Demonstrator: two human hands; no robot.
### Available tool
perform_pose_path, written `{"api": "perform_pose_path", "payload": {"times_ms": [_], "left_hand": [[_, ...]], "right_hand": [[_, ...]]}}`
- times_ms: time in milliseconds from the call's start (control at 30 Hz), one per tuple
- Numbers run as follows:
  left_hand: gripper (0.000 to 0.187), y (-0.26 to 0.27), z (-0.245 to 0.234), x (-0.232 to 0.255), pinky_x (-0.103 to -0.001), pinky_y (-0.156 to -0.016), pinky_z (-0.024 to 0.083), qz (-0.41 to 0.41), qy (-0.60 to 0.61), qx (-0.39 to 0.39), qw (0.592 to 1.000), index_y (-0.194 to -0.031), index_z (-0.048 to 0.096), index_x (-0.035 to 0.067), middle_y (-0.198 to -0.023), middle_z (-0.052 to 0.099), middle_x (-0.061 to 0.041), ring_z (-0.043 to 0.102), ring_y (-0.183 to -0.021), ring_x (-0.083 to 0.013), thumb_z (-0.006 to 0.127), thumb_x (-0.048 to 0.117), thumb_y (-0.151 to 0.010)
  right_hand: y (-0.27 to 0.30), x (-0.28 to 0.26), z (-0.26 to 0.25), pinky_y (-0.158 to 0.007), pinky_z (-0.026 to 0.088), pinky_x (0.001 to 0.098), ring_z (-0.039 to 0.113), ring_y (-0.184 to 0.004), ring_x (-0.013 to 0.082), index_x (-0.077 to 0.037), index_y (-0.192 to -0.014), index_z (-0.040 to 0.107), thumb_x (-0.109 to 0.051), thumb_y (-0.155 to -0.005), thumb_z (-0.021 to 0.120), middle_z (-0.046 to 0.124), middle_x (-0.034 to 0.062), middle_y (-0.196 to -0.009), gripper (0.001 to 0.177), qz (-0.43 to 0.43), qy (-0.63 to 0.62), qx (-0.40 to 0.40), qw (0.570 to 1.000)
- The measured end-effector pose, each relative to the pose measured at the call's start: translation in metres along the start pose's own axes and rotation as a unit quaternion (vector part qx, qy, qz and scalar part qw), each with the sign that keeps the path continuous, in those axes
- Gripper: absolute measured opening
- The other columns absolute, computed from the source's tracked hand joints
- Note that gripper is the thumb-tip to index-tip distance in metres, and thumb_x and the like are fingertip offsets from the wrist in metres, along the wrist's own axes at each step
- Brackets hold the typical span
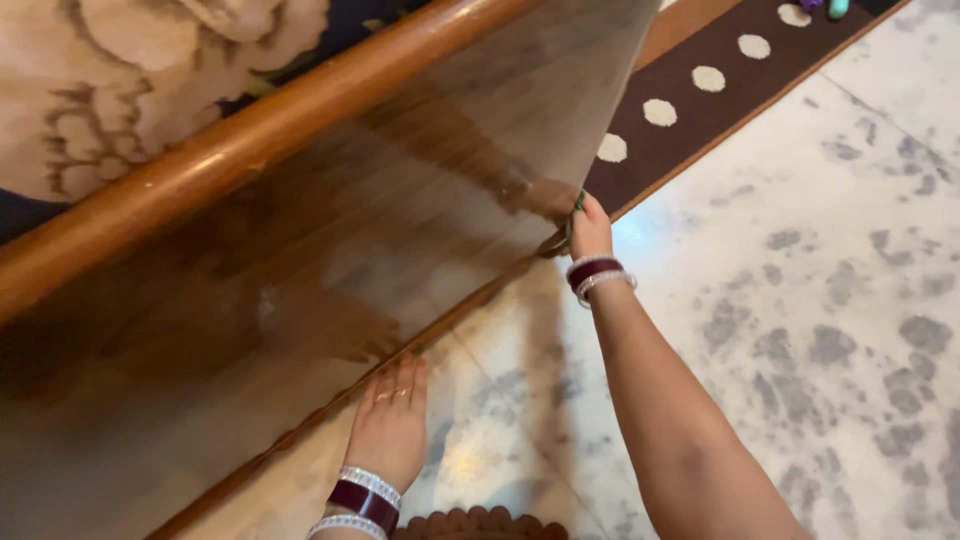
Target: The person cleans the wooden frame of a bed using a green cloth and a spray bottle. They wipe the side and corner edges of the bed frame, occasionally spraying the surface with a cleaning solution before wiping it down.
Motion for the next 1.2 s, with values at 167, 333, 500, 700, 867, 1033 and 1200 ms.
{"api": "perform_pose_path", "payload": {"times_ms": [167,333,500,700,867,1033,1200], "left_hand": [[0.065,-0.024,-0.043,0.040,-0.046,-0.120,0.025,0.090,0.048,0.112,0.988,-0.149,0.038,0.000,-0.160,0.034,-0.017,0.034,-0.147,-0.0295,0.049,-0.001,-0.084],[0.072,-0.062,-0.046,0.060,-0.044,-0.119,0.019,0.161,-0.045,0.073,0.983,-0.151,0.033,0.000,-0.163,0.024,-0.018,0.024,-0.150,-0.0303,0.050,-0.001,-0.080],[0.066,-0.102,-0.046,0.076,-0.049,-0.121,0.006,0.202,-0.227,0.040,0.952,-0.155,0.028,0.000,-0.166,0.019,-0.019,0.015,-0.153,-0.0316,0.044,0.013,-0.093],[0.065,-0.146,-0.051,0.086,-0.051,-0.122,-0.005,0.220,-0.425,0.011,0.878,-0.160,0.024,0.001,-0.168,0.017,-0.017,0.011,-0.155,-0.0291,0.038,0.024,-0.101],[0.066,-0.149,-0.036,0.083,-0.051,-0.120,-0.006,0.222,-0.465,0.009,0.857,-0.160,0.022,0.002,-0.170,0.014,-0.014,0.006,-0.156,-0.0294,0.038,0.025,-0.101],[0.064,-0.149,-0.034,0.083,-0.050,-0.121,-0.007,0.216,-0.468,0.014,0.857,-0.161,0.020,0.004,-0.170,0.012,-0.011,0.005,-0.156,-0.0265,0.036,0.023,-0.102],[0.068,-0.150,-0.032,0.080,-0.049,-0.120,-0.007,0.218,-0.477,0.001,0.851,-0.161,0.016,0.002,-0.170,0.006,-0.013,0.002,-0.155,-0.0265,0.036,0.025,-0.100]], "right_hand": [[0.032,0.059,-0.015,-0.069,0.047,0.0379,0.056,-0.084,0.0267,-0.003,-0.134,0.065,-0.003,-0.104,0.050,0.062,0.0170,-0.099,0.034,0.090,-0.150,0.103,0.979],[0.083,0.091,-0.039,-0.091,0.058,0.0347,0.067,-0.107,0.0216,-0.012,-0.138,0.043,0.011,-0.086,0.047,0.063,0.0129,-0.123,0.057,0.077,-0.205,0.253,0.942],[0.014,0.071,-0.016,-0.096,0.052,0.0334,0.062,-0.114,0.0223,-0.013,-0.142,0.047,0.008,-0.086,0.049,0.061,0.0142,-0.133,0.060,0.030,-0.193,0.026,0.980],[0.077,0.098,0.004,-0.107,0.049,0.0431,0.061,-0.122,0.0395,-0.005,-0.129,0.062,-0.016,-0.100,0.060,0.065,0.0241,-0.131,0.031,0.013,0.224,0.022,0.974],[0.106,0.049,0.013,-0.113,0.025,0.0606,0.046,-0.137,0.0404,-0.003,-0.143,0.051,-0.008,-0.088,0.058,0.049,0.0258,-0.150,0.056,-0.107,0.317,0.058,0.941],[0.037,0.038,0.000,-0.116,0.028,0.0569,0.047,-0.134,0.0357,-0.011,-0.147,0.048,-0.008,-0.089,0.052,0.050,0.0178,-0.152,0.058,-0.034,0.346,-0.010,0.937],[0.010,0.046,-0.005,-0.111,0.043,0.0496,0.055,-0.130,0.0369,-0.017,-0.152,0.050,-0.012,-0.095,0.055,0.063,0.0188,-0.135,0.057,0.074,0.383,-0.069,0.918]]}}
Point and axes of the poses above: each hand's wrist, its own y-axis away from the middle knuckle, its own z-axis out of the palm, x = y × z, the point moved 5 cm from there along -y, towards the middle knuckle
